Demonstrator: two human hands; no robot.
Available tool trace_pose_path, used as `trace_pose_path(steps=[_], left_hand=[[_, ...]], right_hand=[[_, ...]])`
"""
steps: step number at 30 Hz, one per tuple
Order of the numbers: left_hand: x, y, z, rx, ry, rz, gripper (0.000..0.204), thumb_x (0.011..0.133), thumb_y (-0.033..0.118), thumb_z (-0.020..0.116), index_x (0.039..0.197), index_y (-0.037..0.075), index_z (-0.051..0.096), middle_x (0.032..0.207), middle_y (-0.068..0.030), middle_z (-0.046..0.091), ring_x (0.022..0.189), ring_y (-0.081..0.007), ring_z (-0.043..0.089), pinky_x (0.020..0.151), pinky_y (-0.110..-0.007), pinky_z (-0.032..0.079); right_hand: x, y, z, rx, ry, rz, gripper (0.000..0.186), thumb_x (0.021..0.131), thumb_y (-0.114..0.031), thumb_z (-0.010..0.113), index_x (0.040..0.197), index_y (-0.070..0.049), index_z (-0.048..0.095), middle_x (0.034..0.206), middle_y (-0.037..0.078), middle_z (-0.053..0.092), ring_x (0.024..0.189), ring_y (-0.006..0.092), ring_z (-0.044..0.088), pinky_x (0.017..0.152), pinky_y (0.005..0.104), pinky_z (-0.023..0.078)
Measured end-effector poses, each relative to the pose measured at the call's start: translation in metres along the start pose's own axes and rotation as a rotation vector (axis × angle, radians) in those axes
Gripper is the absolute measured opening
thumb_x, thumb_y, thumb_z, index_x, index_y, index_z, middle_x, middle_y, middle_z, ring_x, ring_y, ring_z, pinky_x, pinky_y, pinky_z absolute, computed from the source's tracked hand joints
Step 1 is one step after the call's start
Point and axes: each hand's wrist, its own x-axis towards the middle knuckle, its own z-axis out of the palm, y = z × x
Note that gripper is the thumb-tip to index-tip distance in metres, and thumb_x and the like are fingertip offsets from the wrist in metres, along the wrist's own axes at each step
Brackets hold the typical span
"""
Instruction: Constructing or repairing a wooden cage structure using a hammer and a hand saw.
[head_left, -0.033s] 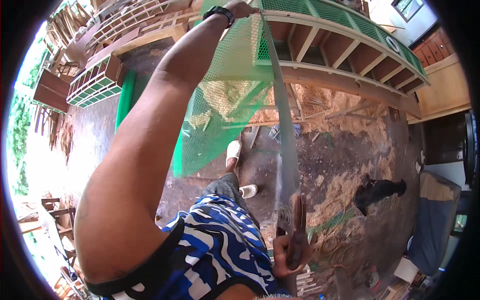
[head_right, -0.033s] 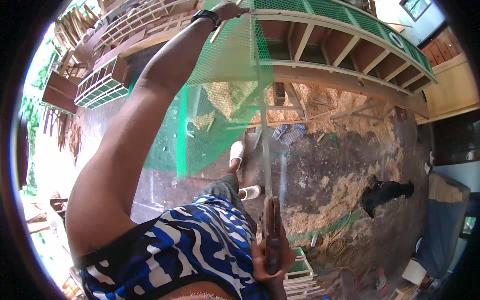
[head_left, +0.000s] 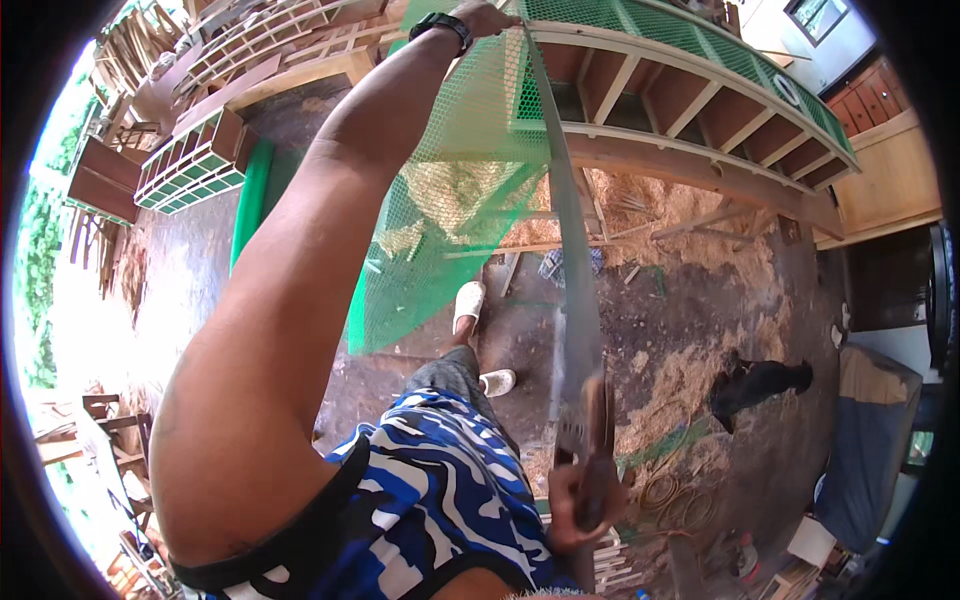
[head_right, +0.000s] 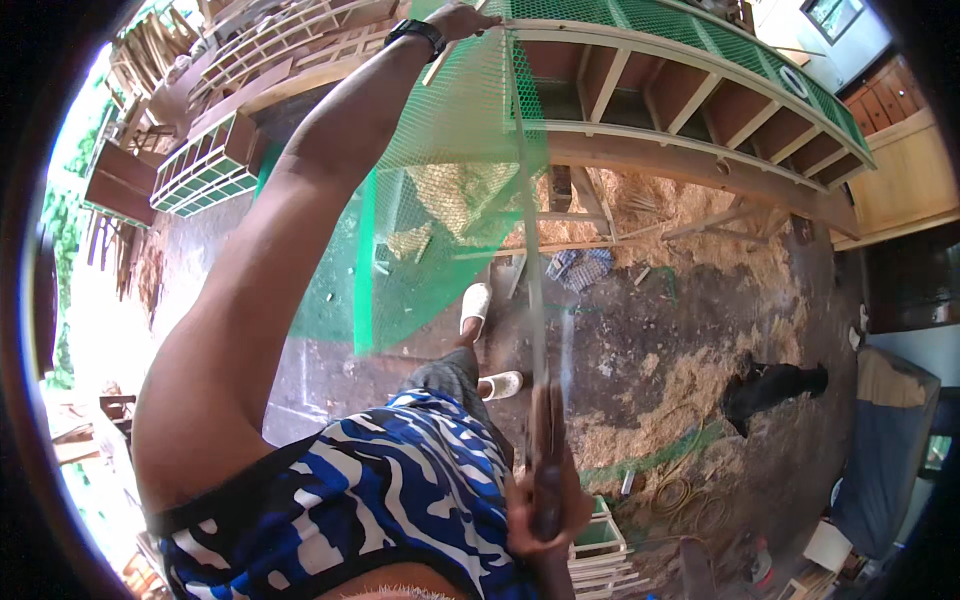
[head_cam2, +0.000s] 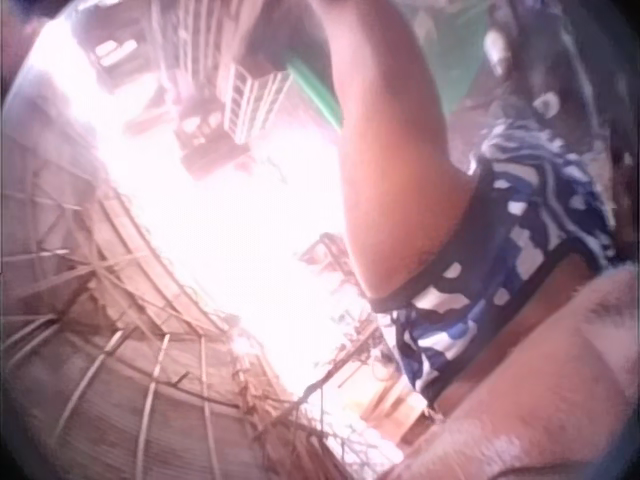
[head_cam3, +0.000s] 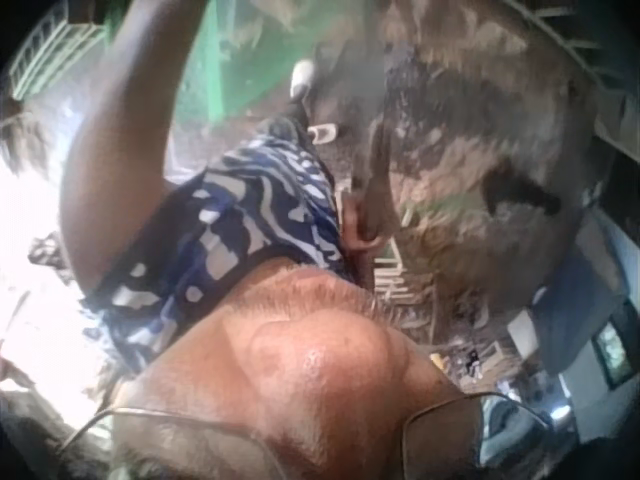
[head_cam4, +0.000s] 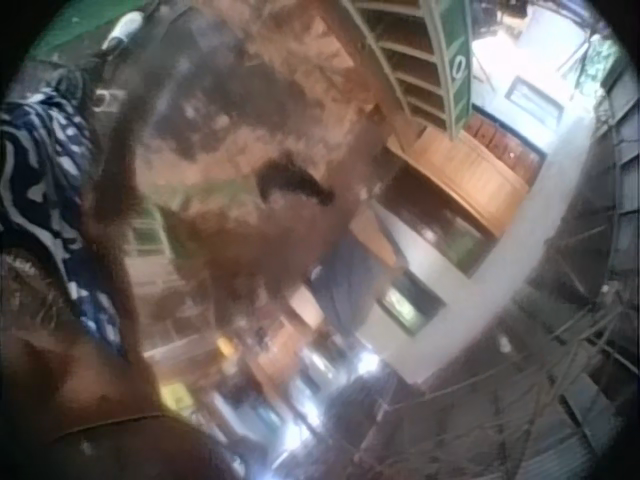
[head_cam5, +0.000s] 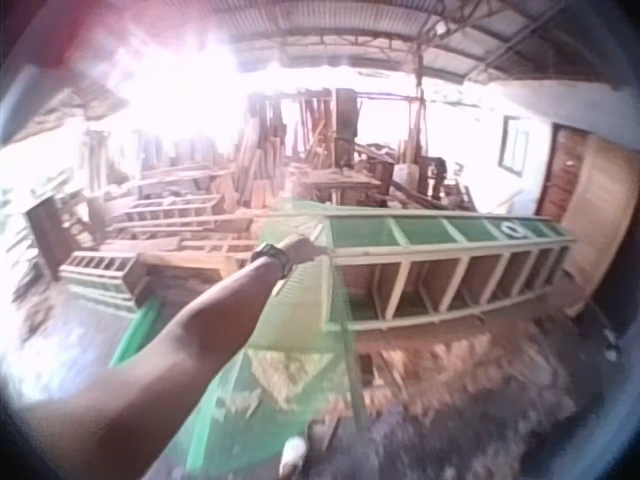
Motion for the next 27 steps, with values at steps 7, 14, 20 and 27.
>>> trace_pose_path(steps=[7, 14, 20, 27], left_hand=[[0.013, 0.059, 0.017, -0.113, -0.067, -0.062, 0.057, 0.1, 0.064, 0.043, 0.102, 0.019, 0.077, 0.083, -0.0046, 0.075, 0.078, -0.0215, 0.071, 0.07, -0.038, 0.054], [0.016, 0.071, 0.018, 0.166, -0.042, 0.151, 0.04, 0.104, 0.031, 0.046, 0.144, 0.029, 0.053, 0.085, 0.0023, 0.074, 0.07, -0.0151, 0.071, 0.057, -0.032, 0.052], [-0.012, -0.01, -0.007, 0.226, -0.085, 0.149, 0.056, 0.101, 0.059, 0.044, 0.12, 0.015, 0.072, 0.096, -0.0057, 0.077, 0.089, -0.0231, 0.072, 0.083, -0.039, 0.055], [0.023, 0.04, 0.023, 0.075, -0.115, 0.044, 0.056, 0.103, 0.06, 0.037, 0.116, 0.019, 0.074, 0.098, -0.0072, 0.077, 0.09, -0.0256, 0.072, 0.084, -0.04, 0.054]], right_hand=[[0.038, 0.01, 0.028, 0.902, -0.003, 0.227, 0.009, 0.085, -0.003, 0.068, 0.092, 0.003, 0.066, 0.077, 0.006, 0.067, 0.069, 0.0148, 0.064, 0.059, 0.0288, 0.048], [0.001, 0.017, 0.031, 0.711, 0.036, 0.19, 0.017, 0.081, -0.002, 0.074, 0.094, 0.002, 0.065, 0.068, 0.0, 0.058, 0.059, 0.0085, 0.054, 0.053, 0.0255, 0.042], [0.046, 0.004, 0.047, 0.889, -0.028, 0.034, 0.026, 0.087, -0.007, 0.074, 0.108, 0.003, 0.063, 0.076, -0.001, 0.062, 0.064, 0.0064, 0.055, 0.056, 0.0236, 0.043], [0.02, 0.002, 0.035, 0.622, 0.086, 0.015, 0.04, 0.084, -0.012, 0.077, 0.119, 0.003, 0.064, 0.083, 0.008, 0.07, 0.068, 0.0132, 0.065, 0.062, 0.0294, 0.051]])
